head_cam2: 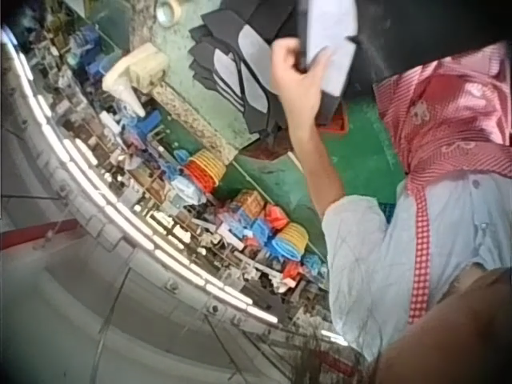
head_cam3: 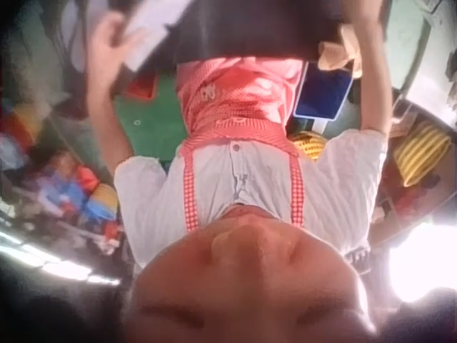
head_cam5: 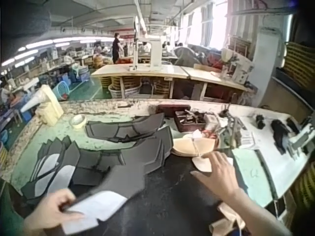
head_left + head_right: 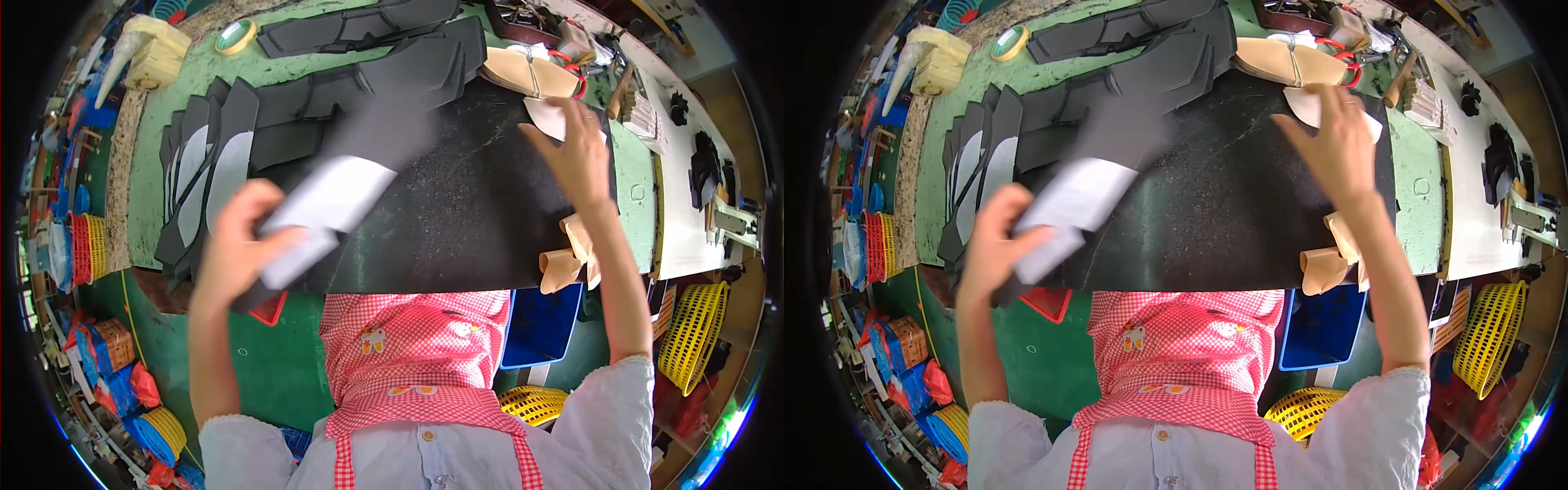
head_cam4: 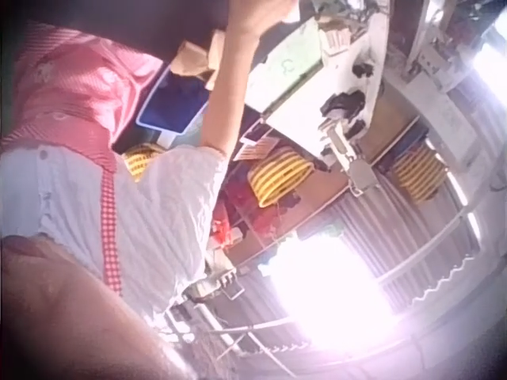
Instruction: Assembling, aligning, and trimming shoe upper components at a factory workbench.
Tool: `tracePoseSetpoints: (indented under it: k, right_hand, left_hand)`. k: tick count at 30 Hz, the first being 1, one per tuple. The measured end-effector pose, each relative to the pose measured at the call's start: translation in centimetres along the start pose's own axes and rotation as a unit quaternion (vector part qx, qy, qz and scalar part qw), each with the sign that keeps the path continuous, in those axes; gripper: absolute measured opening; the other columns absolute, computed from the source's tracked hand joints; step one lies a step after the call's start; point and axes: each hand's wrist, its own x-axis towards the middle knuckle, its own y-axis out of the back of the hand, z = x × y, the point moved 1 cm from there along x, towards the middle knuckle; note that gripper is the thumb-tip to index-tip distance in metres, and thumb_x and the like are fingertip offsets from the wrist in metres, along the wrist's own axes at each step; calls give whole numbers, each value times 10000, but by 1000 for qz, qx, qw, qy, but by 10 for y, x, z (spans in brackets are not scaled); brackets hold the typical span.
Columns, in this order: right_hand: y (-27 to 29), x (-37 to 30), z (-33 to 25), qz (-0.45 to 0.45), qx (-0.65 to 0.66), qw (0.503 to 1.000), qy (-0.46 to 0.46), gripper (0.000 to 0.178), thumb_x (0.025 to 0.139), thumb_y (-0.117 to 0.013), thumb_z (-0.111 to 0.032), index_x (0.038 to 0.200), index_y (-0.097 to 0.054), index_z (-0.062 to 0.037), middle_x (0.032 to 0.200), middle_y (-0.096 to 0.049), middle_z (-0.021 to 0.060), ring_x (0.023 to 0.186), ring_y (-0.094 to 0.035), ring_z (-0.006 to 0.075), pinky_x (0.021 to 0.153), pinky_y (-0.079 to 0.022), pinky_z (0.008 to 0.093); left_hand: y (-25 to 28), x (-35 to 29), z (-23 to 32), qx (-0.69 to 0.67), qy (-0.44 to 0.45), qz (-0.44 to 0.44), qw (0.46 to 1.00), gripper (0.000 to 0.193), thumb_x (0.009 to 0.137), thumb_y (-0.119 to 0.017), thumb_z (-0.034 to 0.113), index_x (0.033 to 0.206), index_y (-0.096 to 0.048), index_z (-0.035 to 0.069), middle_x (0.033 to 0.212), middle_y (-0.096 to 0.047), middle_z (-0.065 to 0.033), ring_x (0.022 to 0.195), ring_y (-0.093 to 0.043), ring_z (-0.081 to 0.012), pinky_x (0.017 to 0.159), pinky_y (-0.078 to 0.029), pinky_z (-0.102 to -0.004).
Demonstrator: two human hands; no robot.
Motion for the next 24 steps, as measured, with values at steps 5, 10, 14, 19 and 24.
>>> tracePoseSetpoints:
  k: [5,10,14,19,24]
  right_hand:
    - [-8,1,42,-207,-19,975,-85,306,922,-657,-304,1150,-661,-100,983,-718,132,947,-681,350,835,-535,445]
    - [-3,1,61,-191,52,980,-13,154,885,-693,-229,948,-686,-89,861,-704,103,813,-684,331,739,-545,445]
    - [11,-3,50,-227,90,970,5,152,866,-739,-214,938,-712,-83,927,-706,84,846,-681,323,746,-544,402]
    - [54,3,53,-14,194,972,-130,137,934,-699,-167,904,-727,-36,895,-730,51,666,-660,176,613,-507,332]
    - [73,3,0,-36,516,771,-371,246,1013,-626,-218,1077,-645,19,807,-697,79,495,-601,99,440,-451,227]
  left_hand:
    - [92,-35,-44,436,-7,262,861,547,786,-816,155,1248,-552,29,1271,-569,-137,1193,-553,-291,1010,-441,-413]
    - [1,49,11,367,-189,110,904,963,675,-900,253,1509,-423,186,1581,-317,-178,1450,-330,-399,1178,-289,-532]
    - [-22,125,26,425,-237,126,864,1104,631,-911,367,1560,-325,256,1574,-332,-195,1446,-343,-404,1188,-272,-566]
    - [-48,130,34,418,-287,48,860,655,733,-823,187,1351,-619,258,1367,-592,-84,1258,-558,-316,1084,-446,-451]
    - [-122,51,19,375,-258,63,888,777,888,-641,532,1540,-403,182,1609,-242,-234,1492,-214,-454,1202,-157,-599]
